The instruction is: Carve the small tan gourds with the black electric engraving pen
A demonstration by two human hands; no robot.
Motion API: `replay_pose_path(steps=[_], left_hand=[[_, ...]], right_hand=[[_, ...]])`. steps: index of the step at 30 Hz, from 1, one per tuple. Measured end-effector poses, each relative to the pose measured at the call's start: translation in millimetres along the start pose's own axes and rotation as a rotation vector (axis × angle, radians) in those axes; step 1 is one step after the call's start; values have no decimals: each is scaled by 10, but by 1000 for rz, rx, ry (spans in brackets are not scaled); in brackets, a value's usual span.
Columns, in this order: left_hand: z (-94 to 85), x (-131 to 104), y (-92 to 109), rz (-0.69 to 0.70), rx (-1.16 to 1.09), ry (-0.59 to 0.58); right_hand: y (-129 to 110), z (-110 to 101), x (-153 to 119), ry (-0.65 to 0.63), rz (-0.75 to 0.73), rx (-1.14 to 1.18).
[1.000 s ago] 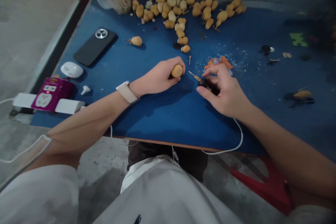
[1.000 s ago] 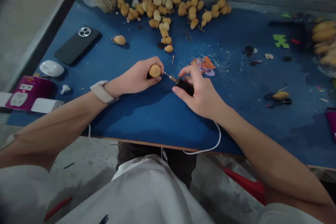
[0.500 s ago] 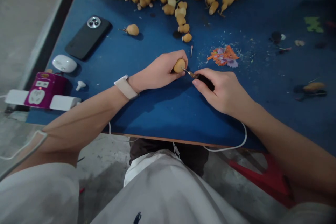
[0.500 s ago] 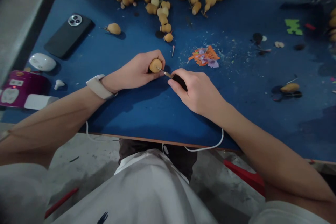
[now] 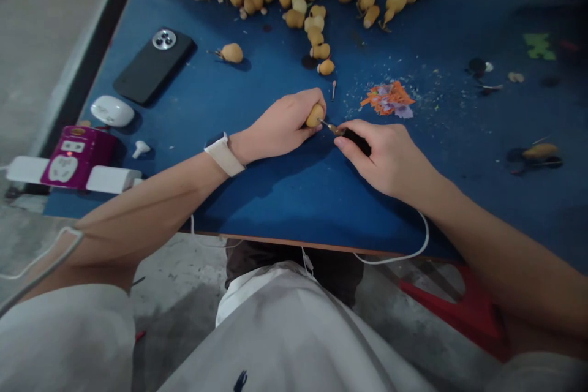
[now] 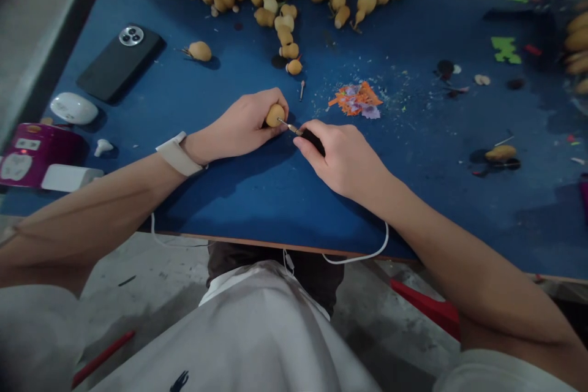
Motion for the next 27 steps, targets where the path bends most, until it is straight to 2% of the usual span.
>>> replay_pose_path(steps=[13,27], left_hand=[[13,-21,48,26,152,-2],[43,-34,56,35,199,8]], right_hand=[[-54,-36,23,-75,21,-54],[-100,-49,60,-115,51,-3]])
Point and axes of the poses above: each hand's wrist, its own x-axis towards the middle knuckle, its own z-axis out of the palm, y = z × x, the point moved 5 cm from there along x, towards the middle knuckle, and after that the axes turned 7 degrees about -z, right-handed, at the moved point
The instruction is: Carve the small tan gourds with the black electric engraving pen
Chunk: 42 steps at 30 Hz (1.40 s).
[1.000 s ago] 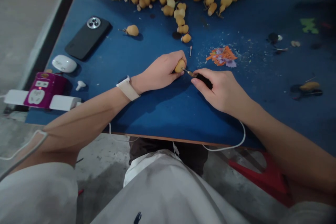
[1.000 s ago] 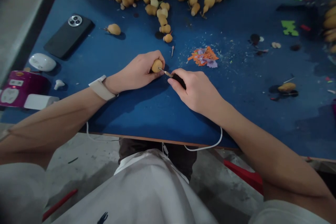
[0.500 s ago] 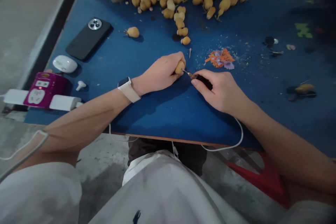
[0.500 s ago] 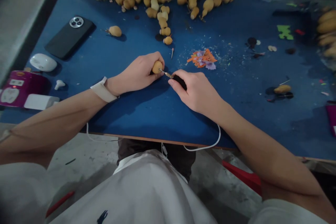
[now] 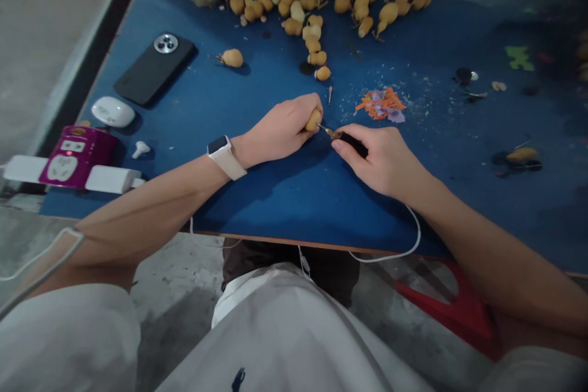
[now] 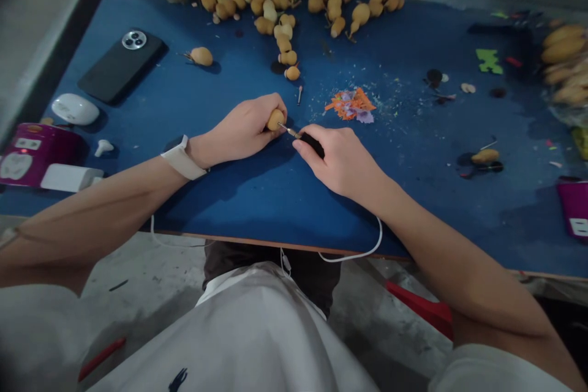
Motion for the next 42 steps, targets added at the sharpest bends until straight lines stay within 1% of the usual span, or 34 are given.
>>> replay_pose_path(steps=[18,25,31,37,42], left_hand=[[-4,15,23,-48,17,-33],[25,8,22,-21,52,11],[0,-13,51,-36,55,3],[-18,-21,50,-11,32,-13],[2,-22,37,-18,55,-22]], right_hand=[[14,11,-25,7,18,-18],[4,12,-22,15,21,-4],[-4,8,-16,17,39,-19],[8,-7,-14,49,44,-36],[11,-10,-12,25,57,0]])
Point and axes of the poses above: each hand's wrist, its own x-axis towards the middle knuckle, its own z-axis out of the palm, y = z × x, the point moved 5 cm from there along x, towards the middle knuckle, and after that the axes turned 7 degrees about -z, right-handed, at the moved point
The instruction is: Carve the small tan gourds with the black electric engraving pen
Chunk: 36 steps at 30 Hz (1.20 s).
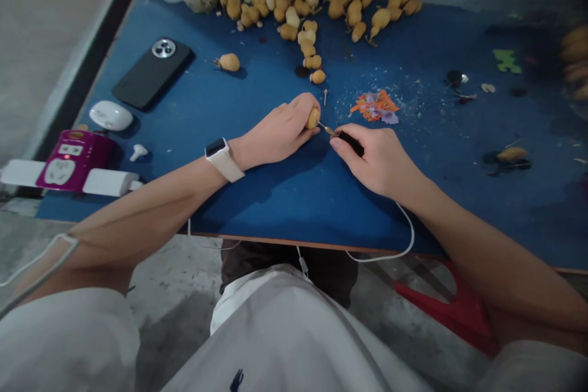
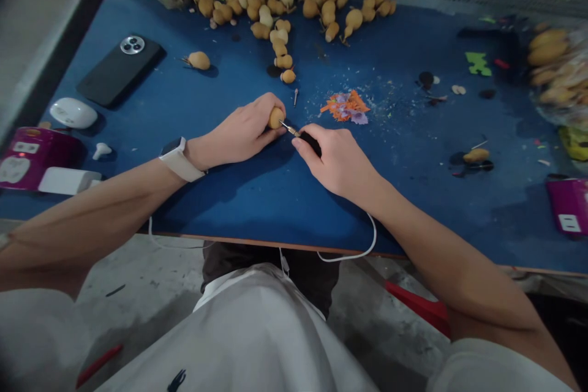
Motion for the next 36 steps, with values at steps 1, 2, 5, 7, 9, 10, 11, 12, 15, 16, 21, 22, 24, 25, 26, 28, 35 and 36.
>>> replay_pose_path(steps=[1,2,5,7,9,10,11,12,15,16,21,22,24,25,26,28,35,36], left_hand=[[1,-1,1,-1,2,0],[1,-3,2,0,4,0],[-2,-5,6,5,9,-3],[-5,-6,5,3,10,-9],[-7,-6,4,2,8,-14],[-8,-6,5,3,6,-16],[-9,-7,6,5,6,-17],[-10,-8,8,8,8,-18],[-11,-9,11,14,21,-18],[-10,-9,11,16,25,-18],[5,-8,-2,7,27,-8],[8,-7,-3,4,26,-5],[10,-5,0,-3,27,-2],[8,-3,5,-6,29,-5],[3,0,10,-10,32,-10],[-13,8,23,-15,32,-24],[-84,12,66,19,25,-86],[-90,7,66,14,27,-89]], right_hand=[[2,-1,2,-7,6,9],[3,-2,5,-14,11,17],[2,-12,13,-21,15,28],[-4,-21,16,-14,6,28],[-9,-27,15,-9,0,24],[-10,-27,14,-11,1,23],[-8,-26,12,-15,4,24],[-5,-25,11,-18,6,25],[6,-25,11,-17,3,29],[9,-25,12,-12,-1,27],[24,-15,6,3,-3,12],[25,-12,4,2,0,9],[24,-8,2,-3,6,2],[22,-8,2,-6,6,0],[18,-10,3,-7,3,-3],[11,-15,7,-9,-5,-7],[22,-10,11,-32,-10,-3],[25,-10,8,-28,-7,-1]])
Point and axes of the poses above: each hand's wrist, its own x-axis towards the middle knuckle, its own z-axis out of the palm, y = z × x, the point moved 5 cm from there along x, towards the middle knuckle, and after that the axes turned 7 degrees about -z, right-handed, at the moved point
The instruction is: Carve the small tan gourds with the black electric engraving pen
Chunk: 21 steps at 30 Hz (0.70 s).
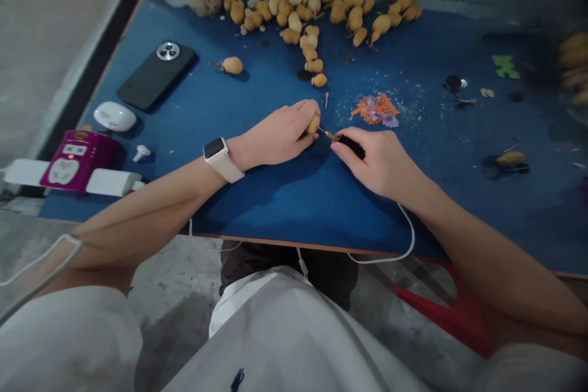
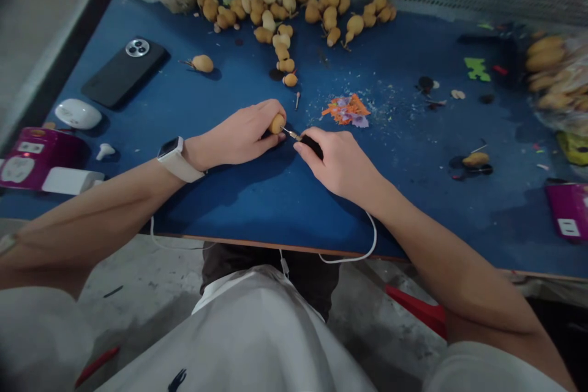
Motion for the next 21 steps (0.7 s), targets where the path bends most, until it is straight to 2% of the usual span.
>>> replay_pose_path(steps=[8,21], left_hand=[[12,-17,2,-2,6,6],[38,-10,-13,-6,4,40]], right_hand=[[-10,-18,-5,-24,15,45],[-3,-41,-9,9,22,50]])
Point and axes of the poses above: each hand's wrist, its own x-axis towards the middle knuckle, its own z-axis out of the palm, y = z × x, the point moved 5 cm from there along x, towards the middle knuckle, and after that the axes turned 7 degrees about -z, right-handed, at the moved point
